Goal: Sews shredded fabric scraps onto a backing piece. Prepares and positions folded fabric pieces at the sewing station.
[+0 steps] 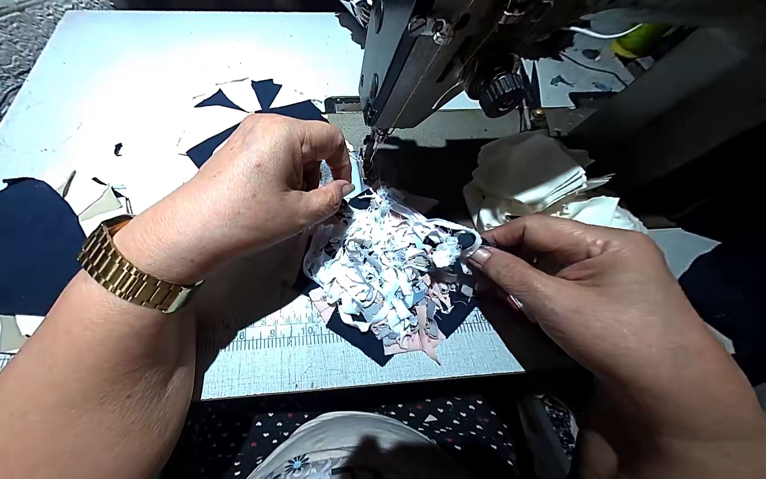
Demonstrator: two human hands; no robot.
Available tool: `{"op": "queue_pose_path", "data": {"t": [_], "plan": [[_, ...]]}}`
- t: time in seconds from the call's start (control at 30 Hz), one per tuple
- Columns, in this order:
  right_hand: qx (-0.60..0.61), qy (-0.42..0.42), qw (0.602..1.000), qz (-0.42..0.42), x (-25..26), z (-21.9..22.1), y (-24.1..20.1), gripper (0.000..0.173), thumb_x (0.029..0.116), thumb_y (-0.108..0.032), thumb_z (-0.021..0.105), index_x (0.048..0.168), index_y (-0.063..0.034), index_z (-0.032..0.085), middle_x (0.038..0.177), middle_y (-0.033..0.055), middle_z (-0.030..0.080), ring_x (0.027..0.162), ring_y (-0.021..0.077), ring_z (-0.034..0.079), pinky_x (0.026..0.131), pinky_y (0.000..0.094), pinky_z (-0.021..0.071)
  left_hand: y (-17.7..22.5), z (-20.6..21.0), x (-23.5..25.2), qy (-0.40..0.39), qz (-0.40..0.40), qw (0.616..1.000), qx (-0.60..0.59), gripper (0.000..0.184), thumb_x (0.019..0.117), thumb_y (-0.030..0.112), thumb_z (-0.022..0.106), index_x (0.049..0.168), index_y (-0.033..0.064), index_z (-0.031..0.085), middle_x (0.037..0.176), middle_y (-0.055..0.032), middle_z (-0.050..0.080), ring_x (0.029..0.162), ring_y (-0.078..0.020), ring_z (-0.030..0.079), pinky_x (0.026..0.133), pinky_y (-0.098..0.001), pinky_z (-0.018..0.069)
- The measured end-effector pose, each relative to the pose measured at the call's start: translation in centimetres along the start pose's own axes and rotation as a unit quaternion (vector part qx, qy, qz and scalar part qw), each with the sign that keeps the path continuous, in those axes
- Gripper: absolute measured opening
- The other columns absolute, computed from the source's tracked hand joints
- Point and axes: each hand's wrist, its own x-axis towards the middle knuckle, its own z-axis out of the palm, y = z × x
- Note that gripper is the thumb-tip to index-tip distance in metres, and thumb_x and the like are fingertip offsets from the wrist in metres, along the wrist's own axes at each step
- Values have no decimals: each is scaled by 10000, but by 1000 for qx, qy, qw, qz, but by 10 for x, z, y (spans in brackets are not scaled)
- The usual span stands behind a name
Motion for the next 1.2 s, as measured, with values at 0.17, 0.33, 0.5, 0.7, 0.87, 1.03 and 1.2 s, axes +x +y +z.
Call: {"op": "queue_pose_path", "data": {"t": [0.17,0.33,0.5,0.7,0.87,1.03,1.2], "plan": [[-108,-25,994,-8,0,-2,4,136,939,-151,645,1057,-156,714,897,-38,682,705,36,628,613,227,539,-1,1,0,8,3,1000,13,105,964,202,649,987,120,710,646,92,561,537,42,471,494,-140,386],[-87,-6,996,-26,4,-5,-2,194,1020,-272,536,1078,-167,688,792,-63,660,587,13,594,480,189,482,0,0,0,6,1,1000,26,105,966,206,643,992,126,705,655,88,572,541,34,484,501,-152,402],[-164,15,984,-74,6,15,-1,319,948,-436,640,1011,-134,720,941,-6,626,736,87,584,599,289,493,-1,1,0,5,1,999,38,101,965,215,640,980,138,705,657,88,567,546,27,487,508,-166,406],[-109,42,991,-69,16,13,5,155,976,-229,611,978,-123,725,939,-16,660,763,1,604,629,158,490,0,1,0,3,4,999,36,95,966,212,647,975,135,702,650,86,564,542,26,481,504,-163,399],[-108,44,990,-77,20,13,2,154,997,-228,622,1008,-122,734,1004,7,649,838,12,615,688,152,500,1,1,0,1,7,999,54,102,967,210,639,988,132,702,659,81,566,549,15,483,515,-177,400],[-111,58,982,-141,28,14,-3,144,996,-159,612,1016,-74,726,1015,41,686,906,31,638,772,166,514,1,6,1,9,24,999,34,148,961,183,656,1078,116,716,671,68,575,548,3,482,515,-184,412],[-63,52,987,-141,40,23,-3,80,952,-95,647,1006,-67,700,931,24,677,823,12,644,730,147,534,1,27,6,-16,23,998,56,242,974,197,651,1205,152,710,757,32,648,612,-78,558,586,-321,500]]}}
